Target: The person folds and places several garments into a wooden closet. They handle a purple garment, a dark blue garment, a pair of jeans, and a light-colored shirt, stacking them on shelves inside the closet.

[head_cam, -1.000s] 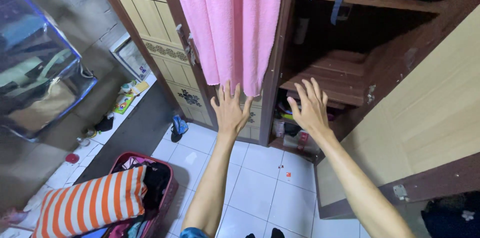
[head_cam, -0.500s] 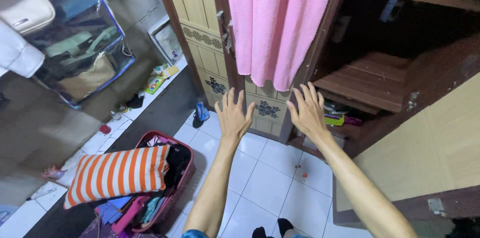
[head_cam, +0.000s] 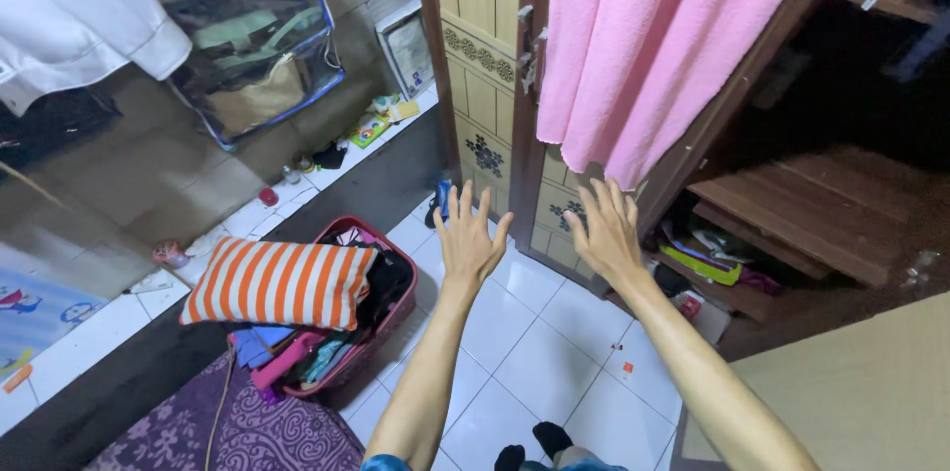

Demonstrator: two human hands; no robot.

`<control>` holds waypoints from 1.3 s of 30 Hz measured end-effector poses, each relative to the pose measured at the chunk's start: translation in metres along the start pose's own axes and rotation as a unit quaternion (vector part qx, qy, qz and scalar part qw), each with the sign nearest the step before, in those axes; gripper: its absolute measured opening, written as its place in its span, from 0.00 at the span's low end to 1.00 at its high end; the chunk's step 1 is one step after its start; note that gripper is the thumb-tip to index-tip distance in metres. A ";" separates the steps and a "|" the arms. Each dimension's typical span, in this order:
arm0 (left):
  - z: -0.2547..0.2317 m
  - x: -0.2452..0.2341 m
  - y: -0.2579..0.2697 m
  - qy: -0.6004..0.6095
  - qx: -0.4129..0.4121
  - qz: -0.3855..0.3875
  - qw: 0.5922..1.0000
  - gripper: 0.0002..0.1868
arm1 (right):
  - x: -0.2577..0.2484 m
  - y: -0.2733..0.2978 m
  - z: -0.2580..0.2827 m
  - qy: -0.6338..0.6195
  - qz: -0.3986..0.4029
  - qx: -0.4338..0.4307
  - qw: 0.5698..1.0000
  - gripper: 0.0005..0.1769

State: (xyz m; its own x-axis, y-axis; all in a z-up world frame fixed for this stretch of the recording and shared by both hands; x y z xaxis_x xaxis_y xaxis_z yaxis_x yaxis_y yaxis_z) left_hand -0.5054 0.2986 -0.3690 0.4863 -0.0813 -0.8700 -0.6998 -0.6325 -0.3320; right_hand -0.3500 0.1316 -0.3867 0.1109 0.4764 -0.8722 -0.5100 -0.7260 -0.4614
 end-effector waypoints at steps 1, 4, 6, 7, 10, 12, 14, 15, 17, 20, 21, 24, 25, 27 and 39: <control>0.002 -0.001 0.001 -0.002 -0.006 -0.002 1.000 0.33 | -0.003 -0.003 0.006 -0.003 0.002 -0.006 1.000 0.29; 0.011 0.000 0.001 -0.010 -0.027 -0.009 1.000 0.33 | 0.000 -0.015 0.019 -0.038 0.029 -0.017 0.999 0.28; 0.018 0.004 0.002 -0.006 -0.040 -0.018 0.999 0.33 | 0.007 -0.020 0.022 -0.027 0.039 -0.037 0.998 0.27; 0.017 0.002 0.004 -0.009 -0.051 -0.020 0.998 0.33 | 0.010 -0.022 0.022 -0.031 0.043 -0.047 0.997 0.27; 0.022 -0.007 0.012 0.002 -0.072 -0.025 0.997 0.33 | 0.015 -0.028 0.033 -0.053 0.053 -0.074 0.994 0.28; 0.027 0.000 0.010 -0.009 -0.095 -0.024 0.995 0.33 | 0.023 -0.036 0.033 -0.061 0.058 -0.085 0.993 0.28; 0.030 0.004 0.010 -0.023 -0.107 -0.039 0.993 0.33 | 0.030 -0.044 0.031 -0.061 0.059 -0.107 0.991 0.28; 0.036 0.009 0.014 -0.038 -0.114 -0.046 0.992 0.33 | 0.039 -0.044 0.032 -0.061 0.061 -0.120 0.989 0.28; 0.045 0.014 0.021 -0.040 -0.138 -0.045 0.989 0.34 | 0.044 -0.043 0.038 -0.071 0.069 -0.135 0.986 0.28; 0.049 0.013 0.022 -0.043 -0.166 -0.049 0.984 0.35 | 0.048 -0.052 0.041 -0.082 0.078 -0.156 0.981 0.28; 0.052 0.011 0.029 -0.046 -0.176 -0.049 0.982 0.35 | 0.051 -0.051 0.045 -0.087 0.085 -0.163 0.979 0.28; 0.057 0.010 0.037 -0.052 -0.210 -0.052 0.975 0.36 | 0.056 -0.055 0.054 -0.100 0.090 -0.189 0.973 0.29; 0.058 0.008 0.041 -0.054 -0.218 -0.055 0.973 0.36 | 0.058 -0.055 0.057 -0.103 0.092 -0.197 0.971 0.29; 0.061 0.001 0.050 -0.054 -0.231 -0.071 0.969 0.34 | 0.061 -0.056 0.066 -0.120 0.096 -0.209 0.966 0.29; 0.087 -0.030 0.102 -0.065 -0.307 -0.109 0.943 0.32 | 0.083 -0.048 0.122 -0.167 0.102 -0.291 0.937 0.28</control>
State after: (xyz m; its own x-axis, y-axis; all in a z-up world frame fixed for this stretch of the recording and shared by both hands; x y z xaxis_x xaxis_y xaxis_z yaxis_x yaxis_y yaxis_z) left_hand -0.6368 0.3035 -0.4084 0.4872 0.1725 -0.8561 -0.1358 -0.9534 -0.2693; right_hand -0.4197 0.2667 -0.4174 -0.2605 0.3556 -0.8976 0.0702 -0.9203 -0.3849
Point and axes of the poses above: each hand's wrist, its own y-axis away from the middle knuckle, its own x-axis out of the palm, z = x × y, the point moved 7 cm from there along -y, towards the middle knuckle, and after that the axes turned 5 degrees about -x, right-handed, at the moved point
